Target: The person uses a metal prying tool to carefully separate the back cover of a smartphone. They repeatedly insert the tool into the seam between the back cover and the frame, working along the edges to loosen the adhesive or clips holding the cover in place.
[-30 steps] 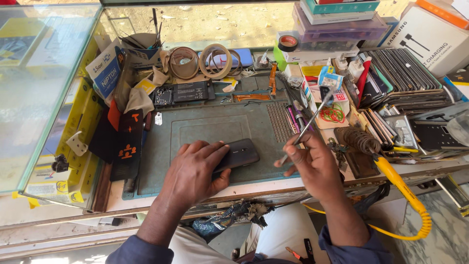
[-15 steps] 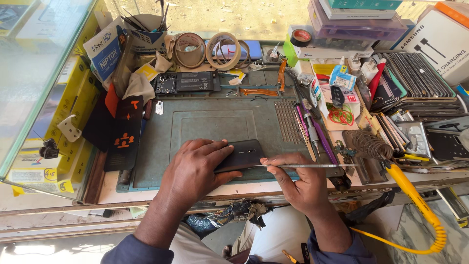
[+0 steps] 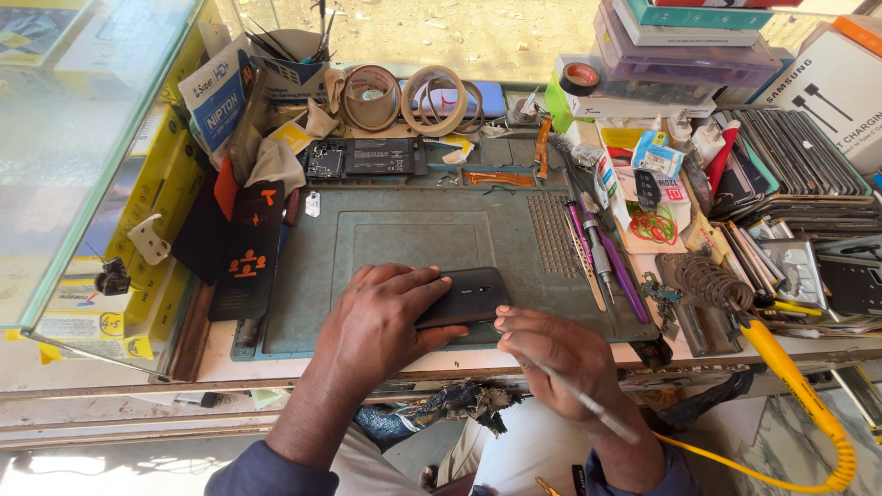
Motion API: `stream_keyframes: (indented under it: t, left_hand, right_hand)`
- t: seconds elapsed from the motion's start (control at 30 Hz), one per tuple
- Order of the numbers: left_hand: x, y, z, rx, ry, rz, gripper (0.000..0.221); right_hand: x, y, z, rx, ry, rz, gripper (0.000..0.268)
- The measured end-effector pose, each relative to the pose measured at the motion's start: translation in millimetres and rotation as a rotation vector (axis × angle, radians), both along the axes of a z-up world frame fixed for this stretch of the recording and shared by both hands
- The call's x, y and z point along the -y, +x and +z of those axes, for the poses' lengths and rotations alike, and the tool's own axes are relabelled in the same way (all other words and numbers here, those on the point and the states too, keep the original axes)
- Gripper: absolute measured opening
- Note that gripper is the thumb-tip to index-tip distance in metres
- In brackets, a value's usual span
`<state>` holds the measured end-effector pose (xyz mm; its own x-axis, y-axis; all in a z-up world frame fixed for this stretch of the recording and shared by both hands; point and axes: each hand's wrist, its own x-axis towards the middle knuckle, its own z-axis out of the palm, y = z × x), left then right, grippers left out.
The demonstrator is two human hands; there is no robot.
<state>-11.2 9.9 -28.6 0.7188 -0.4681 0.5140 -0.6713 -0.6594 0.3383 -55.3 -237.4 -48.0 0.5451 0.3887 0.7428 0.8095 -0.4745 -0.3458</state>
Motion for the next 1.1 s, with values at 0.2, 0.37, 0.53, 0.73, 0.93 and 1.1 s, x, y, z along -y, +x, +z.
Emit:
stream_keyframes:
  t: [0.2,0.37,0.53,0.73,0.93,1.1]
  left_hand:
    - [0,0,1,-0.010,-0.010,-0.001,0.057]
    - [0,1,3,-0.011,-0.011,-0.003,0.057]
    - [1,0,2,-0.020,0.000,0.007,0.058]
    - [1,0,2,-0.022,-0.005,0.009,0.058]
    - [0,0,1,-0.001,-0.005,0.002,0.057]
    - [1,-2,5,-0.017,-0.018,-0.009,0.058]
  right_hand:
    - [0,0,2,-0.092,0.089,0.006,0.024]
    - [2,1,-2,-0.103,0.122,0.005,0.024]
    - [3,1,-7,-0.091,0.120,0.021,0.025]
    - [2,0,-6,0.007,0.024,-0.002,0.028]
    - [-3,-4,13,-0.113,-0.037,-0.067,0.019]
    - [-4,4,36,-0.282,-0.072,-0.103,0.013]
